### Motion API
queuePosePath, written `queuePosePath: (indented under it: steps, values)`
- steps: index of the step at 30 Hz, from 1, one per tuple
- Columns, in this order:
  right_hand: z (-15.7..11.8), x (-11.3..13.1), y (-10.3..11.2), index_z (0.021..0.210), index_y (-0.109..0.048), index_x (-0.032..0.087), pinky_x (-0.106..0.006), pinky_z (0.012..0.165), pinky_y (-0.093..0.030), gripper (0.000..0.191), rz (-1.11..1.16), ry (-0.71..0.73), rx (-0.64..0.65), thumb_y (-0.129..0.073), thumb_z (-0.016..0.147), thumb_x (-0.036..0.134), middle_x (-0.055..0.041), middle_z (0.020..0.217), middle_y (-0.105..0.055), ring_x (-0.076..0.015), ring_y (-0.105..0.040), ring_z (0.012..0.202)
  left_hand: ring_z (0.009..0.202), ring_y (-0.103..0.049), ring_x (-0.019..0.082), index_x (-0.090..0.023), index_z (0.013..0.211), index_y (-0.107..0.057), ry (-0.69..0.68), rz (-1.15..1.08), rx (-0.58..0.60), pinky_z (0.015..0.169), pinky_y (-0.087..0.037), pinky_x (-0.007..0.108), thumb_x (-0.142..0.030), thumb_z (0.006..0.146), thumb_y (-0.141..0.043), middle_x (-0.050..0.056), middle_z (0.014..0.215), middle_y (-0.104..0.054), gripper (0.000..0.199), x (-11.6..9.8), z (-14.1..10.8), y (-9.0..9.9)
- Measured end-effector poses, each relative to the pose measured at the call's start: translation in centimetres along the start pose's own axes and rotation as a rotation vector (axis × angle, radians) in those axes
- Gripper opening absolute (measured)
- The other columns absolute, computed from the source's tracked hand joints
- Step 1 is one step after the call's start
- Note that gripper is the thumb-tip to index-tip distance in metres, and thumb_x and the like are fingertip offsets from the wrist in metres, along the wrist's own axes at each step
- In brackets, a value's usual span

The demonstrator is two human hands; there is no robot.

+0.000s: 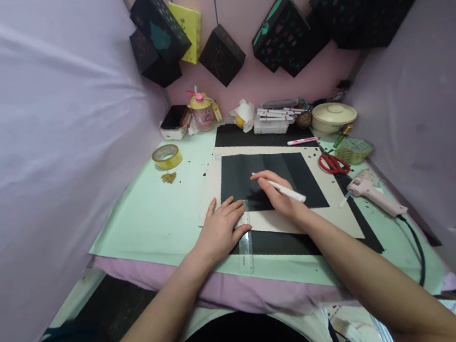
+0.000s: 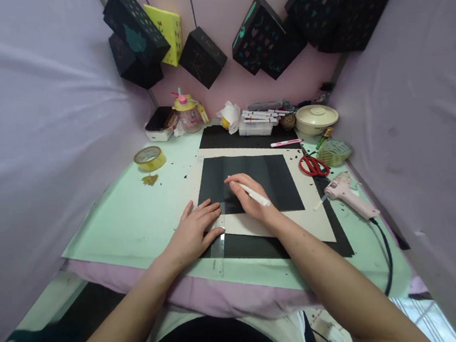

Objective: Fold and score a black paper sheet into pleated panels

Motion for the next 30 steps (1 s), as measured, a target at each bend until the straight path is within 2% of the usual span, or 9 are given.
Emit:
queuePosePath:
  steps: [3,8,11,16,19,21,25,27,30]
  values:
    - [0.2,-0.2,-0.5,0.086,-0.064,0.023,-0.028,0.070,-0.046,0.026,0.016,-0.087,0.045,-0.046,0.092,0.041,0.0001,0.079,-0.065,-0.0161,-0.059,0.074,0.137,-0.038,0.028,-0.023,0.127,-0.057,0.001,0.001,0.005,0.116,-0.013,0.057,-0.044,0.092,-0.053,0.007,0.139,-0.054,0.041,0.0,0.0,0.0]
    - [0.1,-0.3,-1.3,0.094,-0.066,0.023,-0.027,0.059,-0.042,0.025,0.047,-0.143,0.079,-0.050,0.089,0.041,0.0036,0.060,-0.056,-0.0146,-0.054,0.059,0.137,-0.038,0.027,-0.024,0.128,-0.057,0.001,-0.006,-0.003,0.117,-0.012,0.056,-0.044,0.092,-0.052,0.008,0.139,-0.054,0.042,0.0,0.0,0.0]
    - [0.5,0.8,0.4,0.087,-0.067,0.022,-0.026,0.055,-0.039,0.026,0.047,-0.076,-0.079,-0.052,0.088,0.044,0.0034,0.059,-0.054,-0.0128,-0.051,0.056,0.137,-0.038,0.027,-0.025,0.128,-0.057,0.002,-0.009,-0.002,0.117,-0.012,0.056,-0.045,0.092,-0.052,0.007,0.139,-0.054,0.041,0.0,0.0,0.0]
    - [2.6,4.2,6.5,0.083,-0.056,0.022,-0.024,0.049,-0.034,0.009,0.264,0.164,-0.526,-0.062,0.083,0.029,0.0049,0.062,-0.052,-0.0099,-0.047,0.054,0.137,-0.038,0.027,-0.025,0.127,-0.057,-0.002,-0.005,0.003,0.117,-0.013,0.055,-0.045,0.092,-0.052,0.006,0.140,-0.053,0.040,0.1,0.1,-0.1]
    - [3.4,5.2,7.5,0.081,-0.050,0.022,-0.023,0.047,-0.031,0.015,0.391,0.218,-0.517,-0.065,0.080,0.024,0.0059,0.060,-0.051,-0.0096,-0.045,0.051,0.137,-0.038,0.027,-0.024,0.126,-0.056,0.005,-0.001,-0.005,0.116,-0.014,0.056,-0.044,0.092,-0.052,0.006,0.140,-0.053,0.040,0.1,0.1,-0.1]
    - [3.3,4.8,6.2,0.079,-0.050,0.022,-0.023,0.047,-0.032,0.015,0.321,0.118,-0.431,-0.064,0.082,0.029,0.0054,0.059,-0.053,-0.0101,-0.045,0.051,0.137,-0.038,0.027,-0.024,0.126,-0.056,0.009,-0.001,-0.002,0.116,-0.015,0.056,-0.043,0.092,-0.052,0.006,0.140,-0.053,0.039,0.1,0.1,-0.1]
    - [2.2,2.5,1.0,0.071,-0.049,0.023,-0.025,0.053,-0.037,0.020,0.121,-0.078,-0.167,-0.060,0.083,0.035,0.0054,0.056,-0.051,-0.0121,-0.047,0.053,0.137,-0.038,0.027,-0.023,0.126,-0.057,0.007,-0.001,0.001,0.116,-0.014,0.056,-0.044,0.092,-0.052,0.006,0.140,-0.053,0.040,0.0,0.0,-0.1]
    - [1.7,1.2,-0.9,0.067,-0.046,0.023,-0.026,0.054,-0.037,0.021,0.040,-0.119,-0.114,-0.058,0.082,0.033,0.0061,0.054,-0.048,-0.0125,-0.046,0.052,0.137,-0.038,0.027,-0.023,0.126,-0.057,0.004,-0.002,0.003,0.117,-0.012,0.055,-0.045,0.092,-0.052,0.007,0.139,-0.053,0.040,0.0,0.0,-0.1]
    - [1.2,0.1,-2.1,0.065,-0.042,0.023,-0.026,0.055,-0.035,0.020,-0.033,-0.125,-0.072,-0.055,0.081,0.028,0.0064,0.054,-0.047,-0.0128,-0.045,0.053,0.137,-0.038,0.027,-0.023,0.127,-0.057,0.007,-0.004,0.002,0.117,-0.012,0.055,-0.045,0.092,-0.051,0.007,0.140,-0.053,0.041,0.0,0.0,-0.1]
Point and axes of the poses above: each hand's wrist, its own z-axis towards the middle knuckle, its own y-axis out of the back of the hand, x = y × z, the point moved 2 cm from there along z, towards the middle knuckle
